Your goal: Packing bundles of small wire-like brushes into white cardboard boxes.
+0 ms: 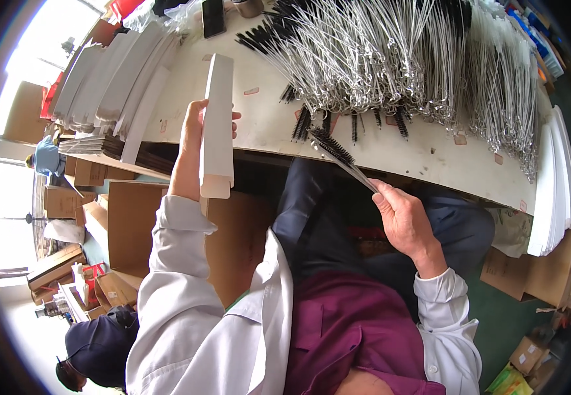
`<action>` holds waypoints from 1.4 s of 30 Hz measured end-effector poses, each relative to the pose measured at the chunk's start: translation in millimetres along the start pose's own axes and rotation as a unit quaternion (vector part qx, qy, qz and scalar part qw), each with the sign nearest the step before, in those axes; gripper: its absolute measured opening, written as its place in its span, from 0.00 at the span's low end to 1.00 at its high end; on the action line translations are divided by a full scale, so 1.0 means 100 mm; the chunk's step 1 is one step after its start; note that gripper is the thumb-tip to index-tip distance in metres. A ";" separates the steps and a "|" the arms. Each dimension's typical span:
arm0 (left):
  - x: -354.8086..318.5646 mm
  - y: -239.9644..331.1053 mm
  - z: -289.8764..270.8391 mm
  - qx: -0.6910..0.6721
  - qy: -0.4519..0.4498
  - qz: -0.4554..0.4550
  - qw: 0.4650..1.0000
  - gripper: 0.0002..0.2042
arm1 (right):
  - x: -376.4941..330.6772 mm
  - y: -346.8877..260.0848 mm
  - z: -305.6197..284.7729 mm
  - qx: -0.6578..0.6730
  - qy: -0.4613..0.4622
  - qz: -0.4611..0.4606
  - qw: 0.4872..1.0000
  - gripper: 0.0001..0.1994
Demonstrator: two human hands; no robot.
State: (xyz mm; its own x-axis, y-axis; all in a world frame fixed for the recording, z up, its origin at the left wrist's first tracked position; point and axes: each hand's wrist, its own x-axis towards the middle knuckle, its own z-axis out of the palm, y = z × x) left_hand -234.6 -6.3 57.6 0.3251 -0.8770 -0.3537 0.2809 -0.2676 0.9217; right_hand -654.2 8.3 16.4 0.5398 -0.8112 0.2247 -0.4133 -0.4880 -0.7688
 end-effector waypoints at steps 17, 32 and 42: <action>0.07 -0.38 0.31 -0.225 -0.059 0.074 0.970 0.25 | -0.08 -0.26 -0.12 0.032 -0.013 0.045 0.998 0.14; -0.01 -0.43 0.63 -0.264 -0.026 0.100 0.959 0.24 | -0.04 -0.30 -0.07 0.065 -0.162 0.085 0.981 0.14; -0.04 -0.48 0.61 -0.349 0.003 0.064 0.935 0.19 | -0.08 -0.30 0.03 -0.049 -0.067 0.027 0.996 0.10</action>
State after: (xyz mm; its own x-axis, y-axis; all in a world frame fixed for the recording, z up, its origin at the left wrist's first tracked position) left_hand -304.6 -14.4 24.5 0.4002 -0.8816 -0.2504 0.7595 0.1661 0.6289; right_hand -644.2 30.6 35.9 0.6058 -0.7895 0.0980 -0.5101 -0.4800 -0.7137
